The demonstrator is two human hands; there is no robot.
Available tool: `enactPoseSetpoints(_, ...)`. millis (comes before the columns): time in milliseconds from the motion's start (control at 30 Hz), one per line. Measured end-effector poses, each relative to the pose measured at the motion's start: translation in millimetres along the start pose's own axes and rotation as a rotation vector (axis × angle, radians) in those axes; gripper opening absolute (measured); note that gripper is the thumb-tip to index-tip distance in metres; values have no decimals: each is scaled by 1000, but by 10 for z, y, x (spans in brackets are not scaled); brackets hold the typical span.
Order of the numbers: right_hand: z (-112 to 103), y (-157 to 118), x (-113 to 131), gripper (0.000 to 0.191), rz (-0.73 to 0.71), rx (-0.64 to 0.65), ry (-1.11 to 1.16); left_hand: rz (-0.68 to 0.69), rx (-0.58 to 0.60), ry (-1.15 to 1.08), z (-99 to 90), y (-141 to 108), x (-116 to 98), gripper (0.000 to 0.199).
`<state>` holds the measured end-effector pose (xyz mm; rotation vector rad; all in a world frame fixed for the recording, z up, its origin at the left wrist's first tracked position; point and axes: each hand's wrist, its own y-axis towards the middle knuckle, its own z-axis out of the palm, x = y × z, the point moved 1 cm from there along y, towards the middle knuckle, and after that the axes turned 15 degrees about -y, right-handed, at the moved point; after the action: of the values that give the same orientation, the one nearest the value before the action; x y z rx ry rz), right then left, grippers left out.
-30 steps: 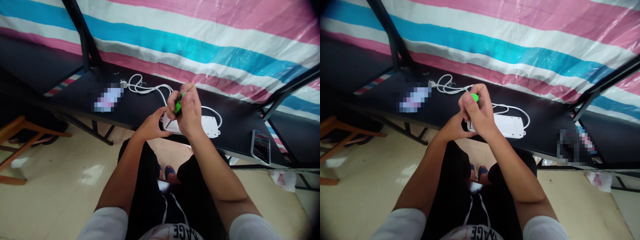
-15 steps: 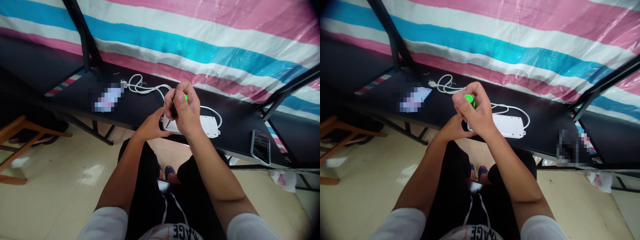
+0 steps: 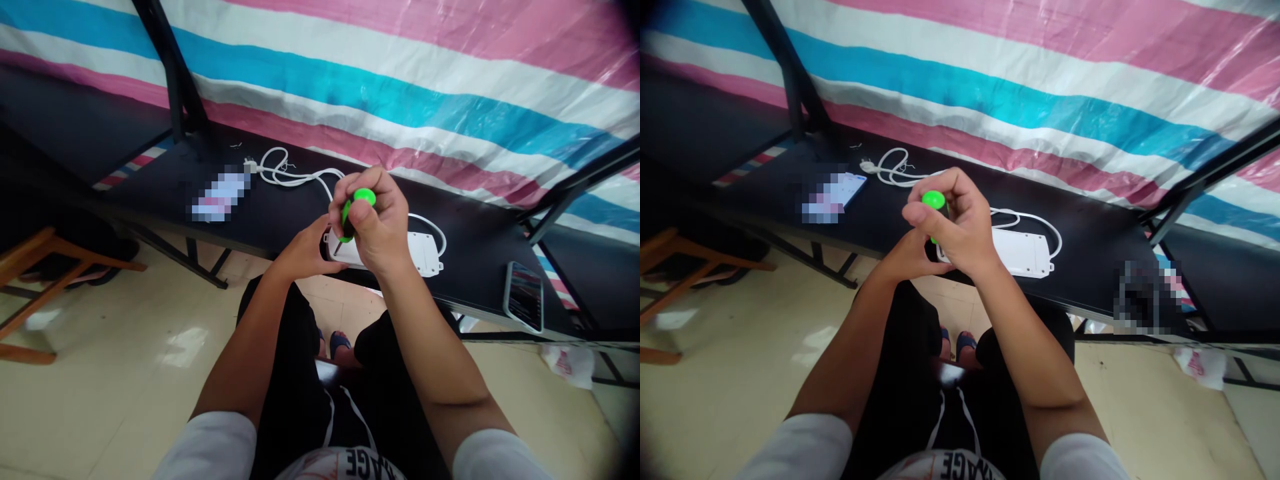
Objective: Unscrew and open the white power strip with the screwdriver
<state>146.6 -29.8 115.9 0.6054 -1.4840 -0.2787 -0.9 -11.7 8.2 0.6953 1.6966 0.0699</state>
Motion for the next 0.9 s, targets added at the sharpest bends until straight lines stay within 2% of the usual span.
enactPoseSetpoints(100, 12, -4, 63, 47, -5, 0, 23, -8, -21, 4, 0, 4, -6, 93)
enactPoseSetpoints(233, 8, 61, 103, 62, 27, -182, 107, 1, -33, -43, 9, -4, -4, 92)
enactPoseSetpoints(300, -23, 95, 148, 63, 54, -235, 117, 2, -29, -46, 10, -8, -5, 95)
enactPoseSetpoints(500, -102, 87, 227, 63, 27, -197, 34, -22, -22, -37, 5, -5, -19, 96)
enactPoseSetpoints(767, -52, 56, 173, 67, 68, -190, -73, -28, -23, -22, 8, -4, -26, 96)
enactPoseSetpoints(900, -12, 67, 121, 66, 20, -146, -60, -37, -27, 9, 8, -2, -48, 94)
